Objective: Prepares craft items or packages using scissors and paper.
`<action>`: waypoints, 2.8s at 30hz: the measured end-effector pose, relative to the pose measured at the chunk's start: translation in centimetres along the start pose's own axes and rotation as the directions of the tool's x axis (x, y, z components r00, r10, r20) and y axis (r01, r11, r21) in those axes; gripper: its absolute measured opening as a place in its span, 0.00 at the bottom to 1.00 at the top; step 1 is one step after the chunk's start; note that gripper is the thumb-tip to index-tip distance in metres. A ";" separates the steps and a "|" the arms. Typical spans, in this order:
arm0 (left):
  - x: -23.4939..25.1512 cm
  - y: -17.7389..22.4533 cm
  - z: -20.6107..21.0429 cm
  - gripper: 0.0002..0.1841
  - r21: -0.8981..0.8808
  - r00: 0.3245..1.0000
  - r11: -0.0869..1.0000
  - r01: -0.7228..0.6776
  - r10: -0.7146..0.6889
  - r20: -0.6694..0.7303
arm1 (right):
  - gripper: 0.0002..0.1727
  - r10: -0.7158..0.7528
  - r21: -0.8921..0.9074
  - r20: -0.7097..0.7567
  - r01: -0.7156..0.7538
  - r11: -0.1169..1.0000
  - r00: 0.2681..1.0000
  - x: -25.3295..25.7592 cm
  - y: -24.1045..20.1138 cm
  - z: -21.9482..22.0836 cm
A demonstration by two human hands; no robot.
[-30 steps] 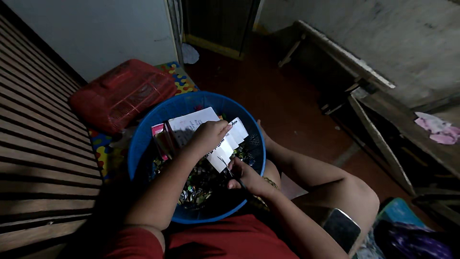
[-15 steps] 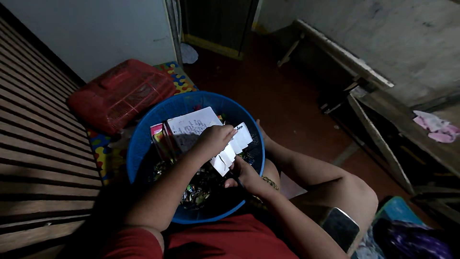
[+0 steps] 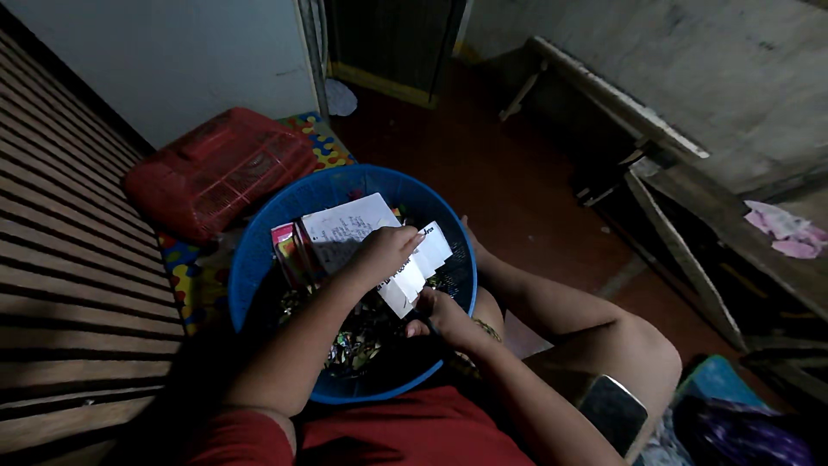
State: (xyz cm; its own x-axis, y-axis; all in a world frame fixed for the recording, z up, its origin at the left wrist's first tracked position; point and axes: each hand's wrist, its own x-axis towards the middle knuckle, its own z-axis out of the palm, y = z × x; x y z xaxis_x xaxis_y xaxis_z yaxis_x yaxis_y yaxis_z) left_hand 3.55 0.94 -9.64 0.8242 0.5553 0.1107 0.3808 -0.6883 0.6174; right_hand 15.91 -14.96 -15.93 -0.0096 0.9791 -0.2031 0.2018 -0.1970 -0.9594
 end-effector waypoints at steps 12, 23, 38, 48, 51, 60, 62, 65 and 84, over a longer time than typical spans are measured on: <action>-0.2 -2.1 -2.6 0.22 -0.018 0.983 0.996 0.092 -0.093 -0.159 | 0.48 -0.071 -0.039 0.246 0.083 0.996 0.967 0.1 0.5 -0.4; -0.2 -0.9 -1.0 0.21 0.057 0.985 0.998 0.015 -0.005 -0.173 | 0.38 0.007 -0.189 0.060 0.005 0.982 0.998 -0.3 -0.8 0.1; -0.1 -0.2 -0.5 0.21 0.052 0.992 0.998 0.029 -0.023 -0.121 | 0.39 -0.016 -0.077 0.062 0.021 0.997 0.998 -0.3 -0.5 -0.1; 0.0 0.2 0.4 0.21 0.041 0.998 0.999 0.013 -0.011 -0.061 | 0.57 -0.051 -0.082 0.012 0.052 0.995 0.999 -0.2 -0.4 0.5; 0.0 0.6 0.4 0.21 0.035 0.998 0.999 0.022 -0.020 -0.060 | 0.54 0.006 -0.116 -0.023 -0.008 0.993 1.000 -0.1 -0.5 0.4; 0.1 0.6 0.6 0.21 -0.018 0.992 0.998 0.054 -0.056 -0.113 | 0.49 -0.025 -0.103 -0.055 0.019 0.995 0.998 0.0 -0.2 0.4; 0.1 0.5 0.6 0.21 -0.056 0.990 0.996 0.069 -0.075 -0.123 | 0.51 -0.038 -0.101 -0.049 0.033 0.994 0.998 0.0 -0.4 0.4; 0.2 0.2 0.6 0.21 -0.108 0.984 0.991 0.084 -0.099 -0.147 | 0.42 0.007 -0.141 -0.094 -0.020 0.990 0.996 0.0 -0.8 0.4; 0.1 -2.7 -2.5 0.15 -0.641 0.973 0.767 0.028 -0.167 -0.158 | 0.39 -0.027 -0.003 -0.369 0.028 1.000 0.929 0.3 -0.4 0.5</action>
State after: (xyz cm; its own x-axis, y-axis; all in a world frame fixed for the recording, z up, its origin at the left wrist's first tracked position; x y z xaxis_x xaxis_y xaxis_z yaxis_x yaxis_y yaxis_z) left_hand 1.55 4.00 -9.39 0.6728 0.7287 0.1277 0.0462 -0.2136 0.9758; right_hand 15.33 -14.63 -15.71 0.3471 0.9335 -0.0904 0.2044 -0.1694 -0.9641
